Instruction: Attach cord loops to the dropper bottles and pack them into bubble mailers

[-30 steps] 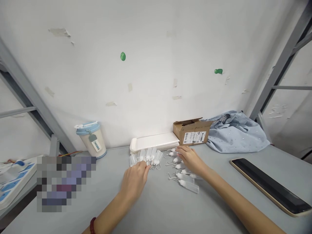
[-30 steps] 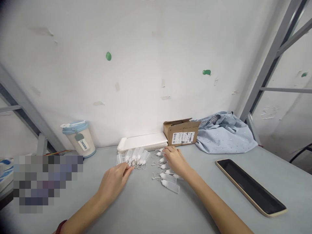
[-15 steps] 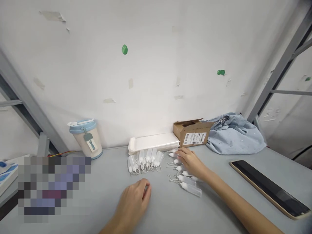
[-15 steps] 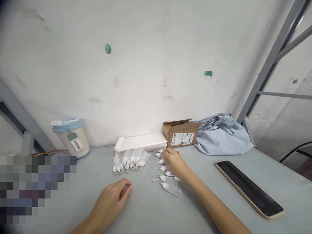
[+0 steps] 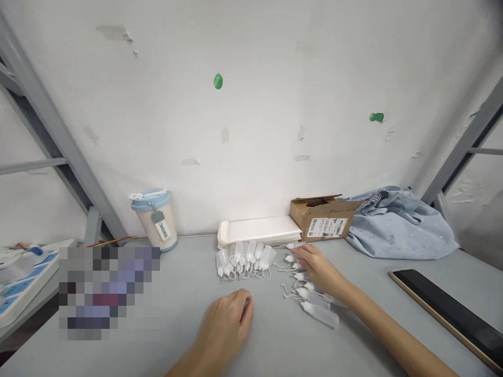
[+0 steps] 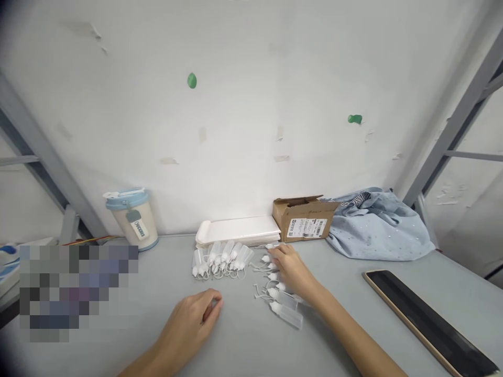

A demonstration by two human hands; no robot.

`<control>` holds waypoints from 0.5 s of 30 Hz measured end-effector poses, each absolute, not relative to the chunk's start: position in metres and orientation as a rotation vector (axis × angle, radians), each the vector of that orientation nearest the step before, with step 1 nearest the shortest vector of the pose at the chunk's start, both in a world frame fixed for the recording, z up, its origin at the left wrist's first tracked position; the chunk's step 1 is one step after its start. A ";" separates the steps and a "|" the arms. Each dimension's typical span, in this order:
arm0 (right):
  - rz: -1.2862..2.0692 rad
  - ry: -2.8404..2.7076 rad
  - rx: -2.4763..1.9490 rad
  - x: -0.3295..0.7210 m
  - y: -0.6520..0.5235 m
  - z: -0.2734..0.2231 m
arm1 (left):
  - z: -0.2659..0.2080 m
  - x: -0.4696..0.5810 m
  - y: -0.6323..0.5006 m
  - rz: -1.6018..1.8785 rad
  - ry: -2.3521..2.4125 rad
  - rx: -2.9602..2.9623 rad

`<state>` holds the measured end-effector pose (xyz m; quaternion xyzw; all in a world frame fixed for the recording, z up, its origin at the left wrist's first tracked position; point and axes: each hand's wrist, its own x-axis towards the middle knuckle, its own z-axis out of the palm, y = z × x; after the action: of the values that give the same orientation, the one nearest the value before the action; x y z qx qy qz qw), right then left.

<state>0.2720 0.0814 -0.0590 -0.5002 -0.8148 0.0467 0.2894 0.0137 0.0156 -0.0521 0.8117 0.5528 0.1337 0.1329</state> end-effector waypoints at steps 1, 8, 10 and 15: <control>0.134 -2.164 -1.327 0.271 0.081 -0.059 | -0.052 0.014 0.016 0.406 1.603 2.351; 0.181 -2.122 -1.325 0.270 0.084 -0.065 | -0.056 0.013 0.017 0.509 1.589 2.344; 0.177 -2.117 -1.332 0.271 0.086 -0.067 | -0.056 0.013 0.017 0.504 1.596 2.345; 0.172 -2.111 -1.322 0.272 0.089 -0.072 | -0.053 0.012 0.017 0.483 1.584 2.360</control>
<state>0.2717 0.0888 -0.0721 -0.5022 -0.8020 0.0654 0.3167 0.0125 0.0165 -0.0531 0.8117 0.5449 0.1663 0.1289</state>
